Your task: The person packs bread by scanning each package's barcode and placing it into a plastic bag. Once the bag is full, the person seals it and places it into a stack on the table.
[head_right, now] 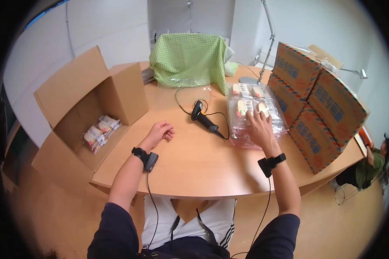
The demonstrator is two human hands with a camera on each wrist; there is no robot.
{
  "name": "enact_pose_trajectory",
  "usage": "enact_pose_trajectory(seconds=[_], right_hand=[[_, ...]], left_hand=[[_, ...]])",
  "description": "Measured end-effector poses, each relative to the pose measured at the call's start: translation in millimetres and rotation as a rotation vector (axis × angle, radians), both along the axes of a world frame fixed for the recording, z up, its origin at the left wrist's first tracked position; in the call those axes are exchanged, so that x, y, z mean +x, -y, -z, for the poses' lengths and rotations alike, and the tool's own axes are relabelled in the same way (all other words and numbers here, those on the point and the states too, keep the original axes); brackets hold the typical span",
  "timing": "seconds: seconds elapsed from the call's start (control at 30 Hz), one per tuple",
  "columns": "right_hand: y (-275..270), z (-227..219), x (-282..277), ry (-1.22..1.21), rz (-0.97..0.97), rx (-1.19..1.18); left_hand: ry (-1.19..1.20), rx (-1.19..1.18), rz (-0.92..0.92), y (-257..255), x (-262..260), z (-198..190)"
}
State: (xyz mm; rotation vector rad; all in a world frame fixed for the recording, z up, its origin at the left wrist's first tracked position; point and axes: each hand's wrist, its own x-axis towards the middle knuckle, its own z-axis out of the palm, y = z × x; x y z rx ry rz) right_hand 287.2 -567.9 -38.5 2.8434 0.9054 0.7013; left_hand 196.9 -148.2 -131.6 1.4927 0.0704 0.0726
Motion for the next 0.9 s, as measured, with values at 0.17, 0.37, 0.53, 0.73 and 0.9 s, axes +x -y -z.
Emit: enact_pose_trajectory(seconds=[0.17, 0.37, 0.53, 0.73, 0.9], right_hand=[[2, 4, -9, 0.028, -0.040, -0.003], [4, -3, -33, 0.093, -0.088, -0.007], [17, 5, -8, 0.149, -0.102, 0.001], [16, 9, 2, 0.255, -0.166, -0.028], [21, 16, 7, 0.365, -0.210, -0.100]], left_hand=[[-0.006, -0.006, 0.022, 0, 0, 0], [-0.026, 0.016, 0.019, 0, -2, -3], [-0.020, 0.003, 0.037, -2, -1, -2], [-0.029, -0.019, 0.032, -2, -1, -3], [-0.026, -0.015, 0.032, -4, 1, 1]])
